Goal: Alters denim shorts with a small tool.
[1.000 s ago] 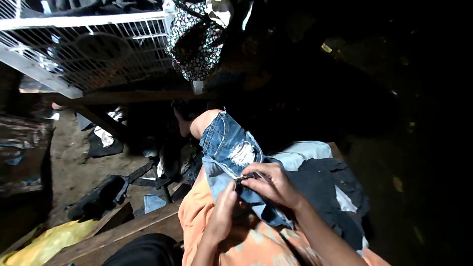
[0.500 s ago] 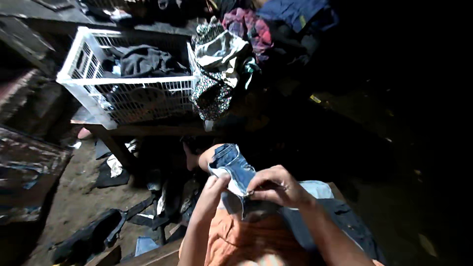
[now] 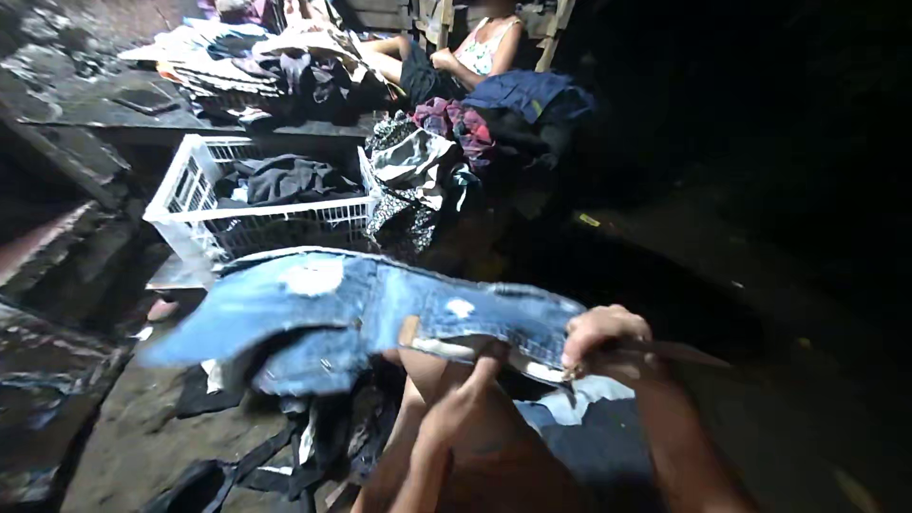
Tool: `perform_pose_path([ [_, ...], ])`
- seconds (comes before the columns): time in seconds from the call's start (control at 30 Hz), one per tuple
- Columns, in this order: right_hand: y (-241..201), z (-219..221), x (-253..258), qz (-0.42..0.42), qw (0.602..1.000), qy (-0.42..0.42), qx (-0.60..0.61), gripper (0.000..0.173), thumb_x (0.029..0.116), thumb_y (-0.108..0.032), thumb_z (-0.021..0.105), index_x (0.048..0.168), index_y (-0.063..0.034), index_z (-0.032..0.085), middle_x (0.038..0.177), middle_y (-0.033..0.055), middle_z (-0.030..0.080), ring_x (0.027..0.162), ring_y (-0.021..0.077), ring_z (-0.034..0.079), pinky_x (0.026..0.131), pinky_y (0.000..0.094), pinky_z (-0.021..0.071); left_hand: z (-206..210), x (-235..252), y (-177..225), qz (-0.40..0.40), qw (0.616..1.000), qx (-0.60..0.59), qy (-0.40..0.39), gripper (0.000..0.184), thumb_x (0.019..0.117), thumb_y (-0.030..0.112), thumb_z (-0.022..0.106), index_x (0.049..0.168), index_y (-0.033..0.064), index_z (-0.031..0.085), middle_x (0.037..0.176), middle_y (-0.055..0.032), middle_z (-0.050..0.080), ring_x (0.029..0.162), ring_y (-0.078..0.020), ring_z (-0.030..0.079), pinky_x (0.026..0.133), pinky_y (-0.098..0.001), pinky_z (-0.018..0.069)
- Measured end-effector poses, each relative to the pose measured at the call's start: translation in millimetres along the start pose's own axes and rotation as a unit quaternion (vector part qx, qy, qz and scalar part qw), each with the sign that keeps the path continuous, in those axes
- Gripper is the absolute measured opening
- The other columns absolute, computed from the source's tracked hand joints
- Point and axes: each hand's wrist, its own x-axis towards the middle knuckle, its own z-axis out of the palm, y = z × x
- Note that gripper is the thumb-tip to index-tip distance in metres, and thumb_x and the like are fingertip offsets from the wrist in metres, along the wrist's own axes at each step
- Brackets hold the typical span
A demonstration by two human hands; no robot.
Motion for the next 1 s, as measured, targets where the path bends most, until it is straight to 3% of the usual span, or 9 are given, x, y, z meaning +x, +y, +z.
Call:
perform_pose_path([
  [0.1, -8.2, -8.2, -70.7, 0.111, 0.993, -0.010, -0.030, 0.016, 0.0999, -0.028, 0.066, 0.097, -0.0131, 0.071, 0.085, -0.0082, 0.070, 0.079, -0.0083, 0.064, 0.072, 0.0083, 0.0515, 2.1, 4.2, -13.7, -0.216, 0.940, 0.163, -0.206, 0.048, 0.1059, 0.039, 0.050, 0.104, -0.0033, 0.072, 0.094, -0.0108, 0.072, 0.088, -0.0136, 0.066, 0.085, -0.0416, 0.0520],
  [0.23, -29.0, -6.5, -130.3, 0.227, 0.973, 0.028, -0.045, 0.015, 0.0983, -0.028, 0.065, 0.095, -0.0157, 0.073, 0.087, -0.0103, 0.072, 0.083, -0.0092, 0.064, 0.076, 0.0094, 0.0522, -5.1, 7.5, -60.1, -0.282, 0.861, 0.130, -0.403, 0.049, 0.1076, 0.035, 0.045, 0.111, -0.0068, 0.071, 0.105, -0.0156, 0.073, 0.097, -0.0183, 0.067, 0.095, -0.0432, 0.0505],
  [0.3, -33.0, -10.1, -142.1, 0.228, 0.972, 0.047, -0.041, 0.014, 0.0988, -0.028, 0.065, 0.095, -0.0156, 0.072, 0.086, -0.0104, 0.071, 0.083, -0.0093, 0.064, 0.077, 0.0088, 0.0519, -14.9, -17.3, -83.0, -0.331, 0.874, 0.064, -0.350, 0.058, 0.1097, 0.037, 0.034, 0.111, -0.0090, 0.069, 0.104, -0.0146, 0.073, 0.099, -0.0184, 0.068, 0.097, -0.0424, 0.0510],
  [0.37, -34.2, -12.0, -144.4, 0.221, 0.973, 0.059, -0.029, 0.015, 0.0983, -0.026, 0.065, 0.093, -0.0139, 0.072, 0.083, -0.0086, 0.070, 0.081, -0.0077, 0.063, 0.075, 0.0094, 0.0501, -16.0, -50.8, -97.6, -0.354, 0.906, -0.087, -0.214, 0.069, 0.1086, 0.045, 0.012, 0.104, 0.0029, 0.067, 0.089, 0.0020, 0.073, 0.083, -0.0045, 0.067, 0.080, -0.0265, 0.0552],
  [0.43, -23.7, -12.4, -142.3, 0.211, 0.976, 0.054, -0.001, 0.016, 0.0978, -0.025, 0.065, 0.091, -0.0120, 0.072, 0.081, -0.0073, 0.069, 0.080, -0.0070, 0.062, 0.075, 0.0100, 0.0495, -16.7, -69.6, -98.9, -0.368, 0.908, -0.195, -0.053, 0.070, 0.1078, 0.048, 0.006, 0.112, 0.0035, 0.059, 0.091, -0.0006, 0.075, 0.082, -0.0105, 0.071, 0.080, -0.0304, 0.0580],
  [0.53, 0.3, -10.4, -129.1, 0.161, 0.985, 0.039, 0.056, 0.019, 0.0994, -0.027, 0.064, 0.091, -0.0110, 0.071, 0.080, -0.0066, 0.069, 0.077, -0.0058, 0.062, 0.074, 0.0111, 0.0496, -18.1, -60.3, -111.4, -0.274, 0.903, -0.207, 0.259, 0.038, 0.1096, 0.032, 0.039, 0.126, 0.0017, 0.054, 0.098, -0.0027, 0.074, 0.088, -0.0132, 0.073, 0.083, -0.0370, 0.0622],
  [0.6, 3.7, -11.0, -114.5, 0.132, 0.989, 0.033, 0.065, 0.022, 0.1012, -0.028, 0.063, 0.092, -0.0103, 0.070, 0.076, -0.0051, 0.066, 0.072, -0.0046, 0.060, 0.069, 0.0109, 0.0478, -20.7, -23.5, -103.6, -0.208, 0.886, -0.181, 0.373, 0.026, 0.1067, 0.016, 0.048, 0.128, 0.0010, 0.051, 0.098, -0.0027, 0.072, 0.087, -0.0107, 0.072, 0.079, -0.0328, 0.0626],
  [0.8, -25.9, -17.4, -112.7, 0.087, 0.989, 0.097, 0.071, 0.027, 0.1035, -0.038, 0.056, 0.091, -0.0182, 0.071, 0.070, -0.0115, 0.059, 0.064, -0.0058, 0.053, 0.062, 0.0107, 0.0430, -2.9, 43.4, -34.7, -0.147, 0.936, -0.187, 0.260, 0.020, 0.1013, 0.001, 0.050, 0.121, 0.0004, 0.052, 0.092, -0.0028, 0.073, 0.082, -0.0096, 0.073, 0.077, -0.0282, 0.0625],
  [1.0, -46.5, -5.6, -103.6, 0.136, 0.990, 0.008, 0.035, 0.025, 0.0995, -0.029, 0.066, 0.087, -0.0072, 0.068, 0.069, 0.0011, 0.061, 0.066, 0.0026, 0.058, 0.066, 0.0160, 0.0473, -30.1, 57.8, -51.6, -0.276, 0.949, -0.079, 0.127, 0.017, 0.1043, 0.006, 0.050, 0.121, 0.0011, 0.053, 0.084, -0.0037, 0.070, 0.066, -0.0070, 0.068, 0.056, -0.0225, 0.0570],
])
